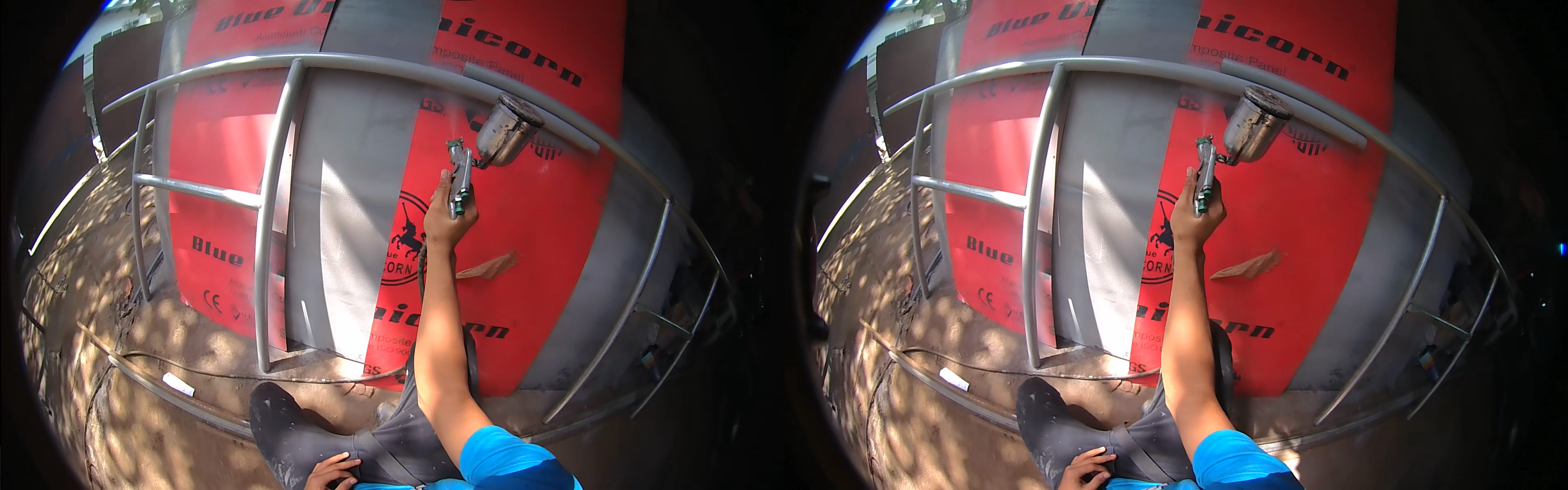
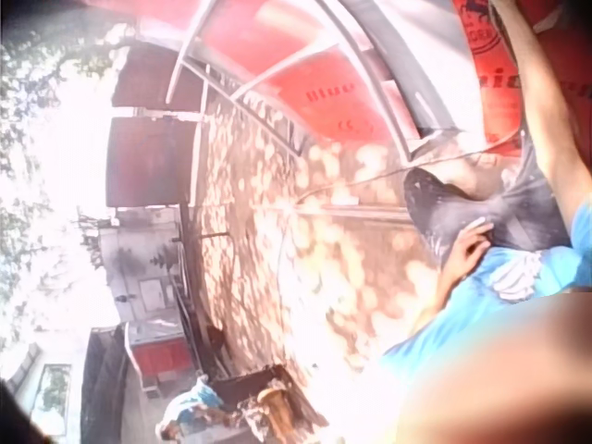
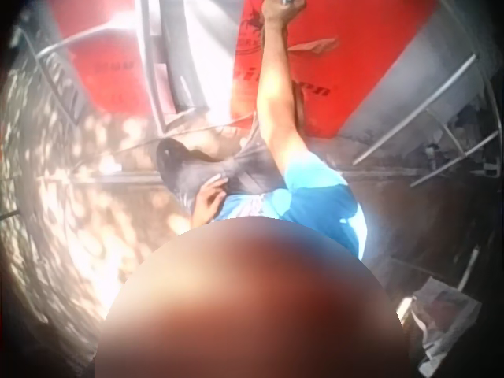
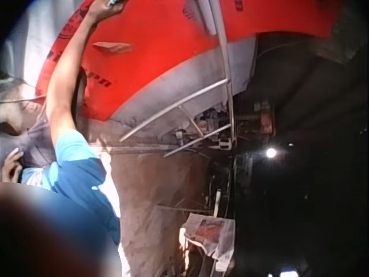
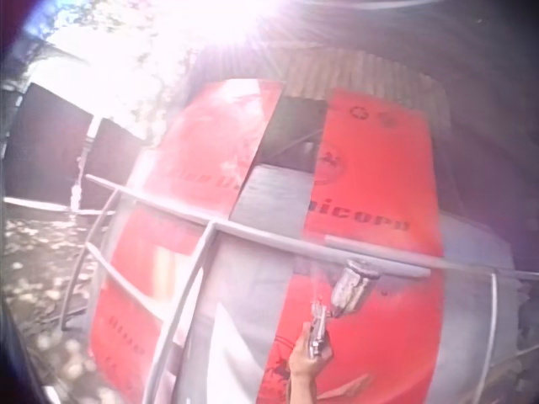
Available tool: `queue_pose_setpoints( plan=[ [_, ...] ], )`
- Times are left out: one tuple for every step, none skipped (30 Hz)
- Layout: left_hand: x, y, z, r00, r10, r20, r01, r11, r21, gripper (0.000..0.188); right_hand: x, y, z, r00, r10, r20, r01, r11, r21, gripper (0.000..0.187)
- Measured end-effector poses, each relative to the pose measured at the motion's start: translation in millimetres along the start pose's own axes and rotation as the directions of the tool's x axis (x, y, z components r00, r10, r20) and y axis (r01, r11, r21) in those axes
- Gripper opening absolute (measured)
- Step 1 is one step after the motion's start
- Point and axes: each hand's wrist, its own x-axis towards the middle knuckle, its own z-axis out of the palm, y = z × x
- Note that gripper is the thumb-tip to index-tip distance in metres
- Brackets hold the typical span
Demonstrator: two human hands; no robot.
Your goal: The person uses a spray gun to apply paint to a metal frame structure. They move the spray gun along the frame's bars and joints, covering multiple sections while adjusting their stance and occasionally repositioning the hose.
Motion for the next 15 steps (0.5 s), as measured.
queue_pose_setpoints(
  plan=[
    [-2, 1, 1, 1.0, -0.006, -0.007, 0.006, 1.0, 0.002, 0.013, -5, -4, 6, 1.0, 0.01, 0.019, -0.01, 1.0, -0.001, 0.022],
    [-4, 2, 1, 1.0, -0.007, -0.019, 0.007, 1.0, 0.006, 0.013, -10, -8, 12, 0.999, 0.018, 0.034, -0.02, 0.999, 0.041, 0.022],
    [-6, 3, 2, 0.999, -0.008, -0.031, 0.008, 1.0, 0.01, 0.012, -15, -12, 17, 0.998, 0.027, 0.05, -0.031, 0.996, 0.083, 0.021],
    [-8, 4, 2, 0.999, -0.008, -0.042, 0.009, 1.0, 0.013, 0.011, -19, -16, 21, 0.997, 0.029, 0.069, -0.037, 0.991, 0.126, 0.021],
    [-9, 4, 2, 0.999, -0.006, -0.049, 0.007, 1.0, 0.014, 0.01, -21, -20, 23, 0.997, 0.043, 0.071, -0.052, 0.991, 0.124, 0.021],
    [-10, 5, 3, 0.998, -0.002, -0.057, 0.003, 1.0, 0.014, 0.01, -22, -22, 25, 0.996, 0.05, 0.075, -0.059, 0.99, 0.126, 0.021],
    [-11, 5, 3, 0.998, 0.004, -0.065, -0.003, 1.0, 0.016, 0.009, -22, -24, 25, 0.996, 0.054, 0.078, -0.064, 0.99, 0.129, 0.021],
    [-12, 6, 2, 0.997, 0.004, -0.073, -0.003, 1.0, 0.018, 0.009, -22, -25, 26, 0.994, 0.06, 0.095, -0.072, 0.989, 0.127, 0.021],
    [-12, 6, 2, 0.997, 0.004, -0.079, -0.003, 1.0, 0.022, 0.009, -21, -26, 25, 0.997, 0.04, 0.068, -0.046, 0.995, 0.088, 0.02],
    [-13, 6, 1, 0.997, 0.004, -0.082, -0.002, 1.0, 0.026, 0.009, -19, -24, 23, 0.998, 0.022, 0.054, -0.025, 0.999, 0.045, 0.019],
    [-13, 7, 0, 0.997, 0.006, -0.081, -0.004, 1.0, 0.027, 0.009, -16, -23, 19, 0.999, 0.002, 0.039, -0.002, 1.0, 0.002, 0.018],
    [-14, 7, -1, 0.997, 0.008, -0.079, -0.005, 1.0, 0.028, 0.009, -13, -20, 16, 1.0, 0.014, 0.015, -0.014, 1.0, 0.003, 0.018],
    [-14, 7, -1, 0.997, 0.008, -0.074, -0.006, 1.0, 0.031, 0.01, -11, -17, 14, 1.0, 0.027, -0.011, -0.027, 1.0, 0.003, 0.019],
    [-15, 7, -2, 0.998, 0.006, -0.07, -0.004, 1.0, 0.024, 0.01, -8, -14, 10, 0.998, 0.056, -0.036, -0.056, 0.998, -0.009, 0.019],
    [-15, 8, -3, 0.998, 0.004, -0.067, -0.003, 1.0, 0.018, 0.01, -5, -11, 4, 0.999, 0.037, -0.035, -0.039, 0.998, -0.052, 0.02]
  ],
)
